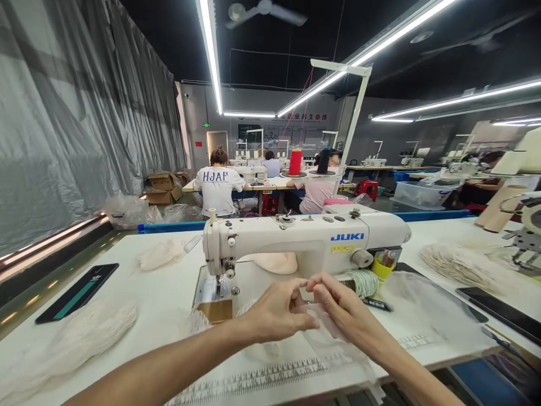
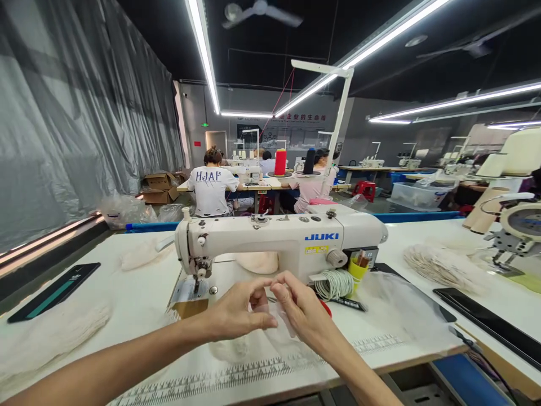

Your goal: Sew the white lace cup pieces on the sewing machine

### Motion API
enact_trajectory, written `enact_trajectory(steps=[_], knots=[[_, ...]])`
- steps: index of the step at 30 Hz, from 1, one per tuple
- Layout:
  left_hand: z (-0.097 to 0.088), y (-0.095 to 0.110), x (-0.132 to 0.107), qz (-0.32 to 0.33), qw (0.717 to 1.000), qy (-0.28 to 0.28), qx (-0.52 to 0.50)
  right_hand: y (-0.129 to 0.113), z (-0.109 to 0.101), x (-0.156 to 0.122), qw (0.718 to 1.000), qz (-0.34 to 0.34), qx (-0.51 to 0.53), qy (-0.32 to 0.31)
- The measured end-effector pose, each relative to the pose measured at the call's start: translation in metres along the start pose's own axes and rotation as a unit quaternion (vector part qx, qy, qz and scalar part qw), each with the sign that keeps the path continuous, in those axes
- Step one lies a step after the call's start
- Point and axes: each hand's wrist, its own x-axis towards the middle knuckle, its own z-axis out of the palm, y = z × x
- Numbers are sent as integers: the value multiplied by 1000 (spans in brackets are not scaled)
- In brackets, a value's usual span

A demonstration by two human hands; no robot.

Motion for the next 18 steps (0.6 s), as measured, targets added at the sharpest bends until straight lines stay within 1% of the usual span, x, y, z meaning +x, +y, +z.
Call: enact_trajectory(steps=[3,5,7,8,10,11,12,13,14,15,17,18], knots=[[-3,11,-29,-32,998,55,-13,-12,-1,-18,996,18,9,-87],[-7,15,-53,-38,993,96,-52,-18,-3,-31,991,20,10,-128],[-8,16,-81,-46,986,114,-112,-23,-1,-42,991,27,57,-121],[-6,15,-95,-58,981,107,-149,-25,3,-46,989,35,100,-108],[1,11,-122,-85,969,53,-225,-32,16,-53,978,69,177,-88],[6,7,-133,-94,960,16,-261,-36,25,-56,973,85,194,-95],[11,3,-142,-99,951,-19,-293,-41,35,-58,969,92,195,-118],[16,-3,-149,-98,943,-40,-315,-45,45,-59,968,90,180,-152],[20,-8,-154,-91,941,-42,-323,-50,56,-60,967,81,155,-186],[25,-14,-157,-85,945,-27,-316,-54,65,-61,966,67,127,-214],[32,-25,-159,-95,955,30,-279,-59,80,-61,965,48,92,-240],[34,-30,-160,-106,958,56,-261,-61,85,-62,964,52,90,-243]])
